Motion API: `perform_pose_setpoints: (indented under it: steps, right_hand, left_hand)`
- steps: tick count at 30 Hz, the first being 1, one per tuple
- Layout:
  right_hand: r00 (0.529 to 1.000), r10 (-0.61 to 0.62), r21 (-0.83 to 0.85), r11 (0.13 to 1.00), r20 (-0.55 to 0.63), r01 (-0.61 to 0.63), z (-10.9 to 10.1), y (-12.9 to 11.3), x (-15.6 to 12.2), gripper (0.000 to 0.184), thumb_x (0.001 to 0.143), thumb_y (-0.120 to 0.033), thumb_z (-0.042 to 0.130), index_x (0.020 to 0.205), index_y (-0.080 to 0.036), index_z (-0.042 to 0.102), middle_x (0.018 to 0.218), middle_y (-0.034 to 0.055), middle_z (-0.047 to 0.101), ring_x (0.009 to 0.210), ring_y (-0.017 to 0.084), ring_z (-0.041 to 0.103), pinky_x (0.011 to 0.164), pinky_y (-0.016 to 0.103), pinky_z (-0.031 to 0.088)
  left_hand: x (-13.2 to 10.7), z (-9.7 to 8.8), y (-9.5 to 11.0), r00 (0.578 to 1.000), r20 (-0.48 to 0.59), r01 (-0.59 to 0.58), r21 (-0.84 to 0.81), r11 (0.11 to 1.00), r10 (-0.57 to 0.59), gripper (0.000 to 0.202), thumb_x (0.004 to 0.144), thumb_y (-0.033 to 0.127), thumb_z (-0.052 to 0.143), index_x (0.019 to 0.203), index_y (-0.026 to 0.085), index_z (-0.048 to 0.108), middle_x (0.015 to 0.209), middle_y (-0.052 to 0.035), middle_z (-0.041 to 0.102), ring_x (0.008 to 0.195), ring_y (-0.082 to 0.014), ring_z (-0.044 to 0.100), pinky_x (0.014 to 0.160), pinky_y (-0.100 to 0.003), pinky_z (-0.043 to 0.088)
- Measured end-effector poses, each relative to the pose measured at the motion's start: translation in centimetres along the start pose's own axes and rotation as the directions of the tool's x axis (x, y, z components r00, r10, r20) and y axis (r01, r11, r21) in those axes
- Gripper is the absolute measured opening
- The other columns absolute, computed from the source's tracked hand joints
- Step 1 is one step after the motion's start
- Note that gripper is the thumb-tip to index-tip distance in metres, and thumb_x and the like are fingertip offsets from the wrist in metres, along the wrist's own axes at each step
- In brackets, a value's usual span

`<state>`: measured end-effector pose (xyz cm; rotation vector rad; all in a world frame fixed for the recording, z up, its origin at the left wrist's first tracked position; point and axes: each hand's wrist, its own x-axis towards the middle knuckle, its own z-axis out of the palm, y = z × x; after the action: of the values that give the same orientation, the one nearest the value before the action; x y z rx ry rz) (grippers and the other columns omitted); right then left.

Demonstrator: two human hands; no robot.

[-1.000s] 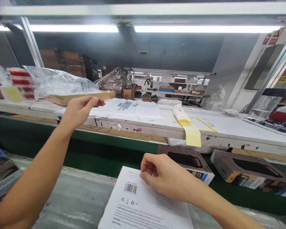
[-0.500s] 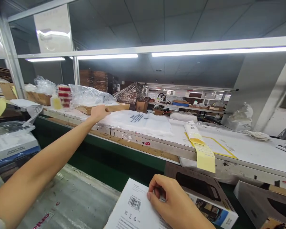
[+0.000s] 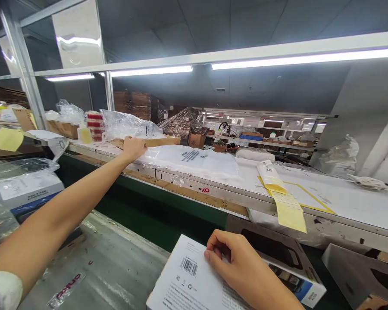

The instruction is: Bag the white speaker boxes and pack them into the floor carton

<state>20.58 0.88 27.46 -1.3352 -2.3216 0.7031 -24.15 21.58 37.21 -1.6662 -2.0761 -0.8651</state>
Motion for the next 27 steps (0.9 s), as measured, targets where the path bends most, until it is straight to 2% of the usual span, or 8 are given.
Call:
perform_pose_setpoints:
  steps: [9,11,14,18,22,24,26,27]
  right_hand:
    - [1.0,0.012,-0.002,1.0,-0.004,-0.012,-0.1,-0.2,-0.1,0.033,0.101,-0.049,0.055,0.089,-0.023,0.071,0.088,0.0044,0.071,0.086,0.023,0.062,0.073,0.034,0.046]
    - [1.0,0.001,0.006,1.0,-0.004,-0.001,0.1,-0.2,-0.1,0.033,0.103,-0.047,0.055,0.09,-0.023,0.072,0.088,0.0045,0.072,0.086,0.023,0.063,0.071,0.033,0.045]
    - [0.999,-0.033,0.012,0.999,-0.016,0.034,-0.1,0.2,0.0,0.028,0.103,-0.041,0.057,0.089,-0.022,0.072,0.086,0.0038,0.072,0.082,0.021,0.063,0.069,0.032,0.047]
    - [0.949,-0.168,0.087,0.976,-0.267,0.198,-2.4,-0.4,-0.2,0.023,0.102,-0.043,0.063,0.093,-0.023,0.07,0.083,0.0024,0.071,0.077,0.02,0.066,0.068,0.032,0.054]
    - [0.622,-0.486,-0.09,0.826,-0.614,0.557,-7.1,-5.5,-0.8,0.026,0.103,-0.03,0.066,0.129,-0.029,0.065,0.126,0.0063,0.073,0.117,0.024,0.073,0.101,0.039,0.061]
    - [0.528,-0.7,-0.38,0.709,-0.48,0.595,-8.9,-9.1,-1.1,0.061,0.099,-0.019,0.065,0.157,-0.031,0.05,0.16,0.0092,0.056,0.154,0.03,0.049,0.126,0.052,0.043]
    - [0.603,-0.776,-0.521,0.597,-0.183,0.61,-9.4,-12.0,-1.4,0.086,0.093,-0.018,0.072,0.169,-0.03,0.036,0.17,0.0093,0.047,0.164,0.034,0.035,0.133,0.058,0.03]
    - [0.665,-0.746,-0.522,0.583,-0.041,0.622,-9.3,-13.0,-1.6,0.09,0.09,-0.02,0.077,0.17,-0.029,0.037,0.165,0.0096,0.053,0.16,0.035,0.041,0.131,0.057,0.033]
  left_hand:
    - [1.2,-2.6,2.5,0.977,-0.165,0.045,-0.469,0.882,-0.137,0.027,0.112,0.028,0.037,0.126,0.019,0.058,0.111,-0.0135,0.077,0.1,-0.0245,0.076,0.088,-0.037,0.059]
    - [1.2,-3.6,3.2,0.958,-0.196,0.019,-0.683,0.73,-0.208,0.026,0.114,0.024,0.03,0.127,0.022,0.052,0.119,-0.0127,0.074,0.103,-0.0193,0.077,0.085,-0.032,0.061]
    - [0.0,-6.2,4.7,0.944,-0.218,-0.16,-0.959,0.233,-0.249,0.002,0.108,0.023,0.053,0.108,0.025,0.052,0.117,-0.0069,0.073,0.115,-0.0176,0.075,0.092,-0.03,0.063]
    - [-4.7,-10.8,7.1,0.965,-0.259,-0.251,-0.955,-0.161,0.03,0.017,0.101,0.023,0.071,0.094,0.023,0.054,0.085,0.0035,0.069,0.094,-0.0167,0.079,0.087,-0.03,0.066]
    - [-12.6,-14.3,10.1,0.864,-0.301,-0.223,-0.947,-0.231,0.404,0.022,0.099,0.033,0.077,0.089,0.021,0.061,0.067,0.0107,0.06,0.051,-0.0055,0.062,0.055,-0.014,0.054]
    - [-17.2,-15.3,11.3,0.748,-0.27,-0.166,-0.961,-0.223,0.607,0.026,0.094,0.04,0.085,0.088,0.022,0.066,0.065,0.0093,0.063,0.044,-0.0055,0.057,0.046,-0.014,0.049]
    - [-21.7,-15.7,11.8,0.659,-0.158,-0.094,-0.987,-0.128,0.735,0.028,0.091,0.047,0.086,0.084,0.025,0.071,0.057,0.0063,0.063,0.039,-0.0105,0.057,0.04,-0.02,0.051]
    - [-23.9,-15.8,11.7,0.687,-0.093,-0.071,-0.996,-0.061,0.72,0.033,0.089,0.055,0.085,0.079,0.027,0.072,0.051,0.0052,0.06,0.035,-0.0135,0.056,0.037,-0.025,0.052]
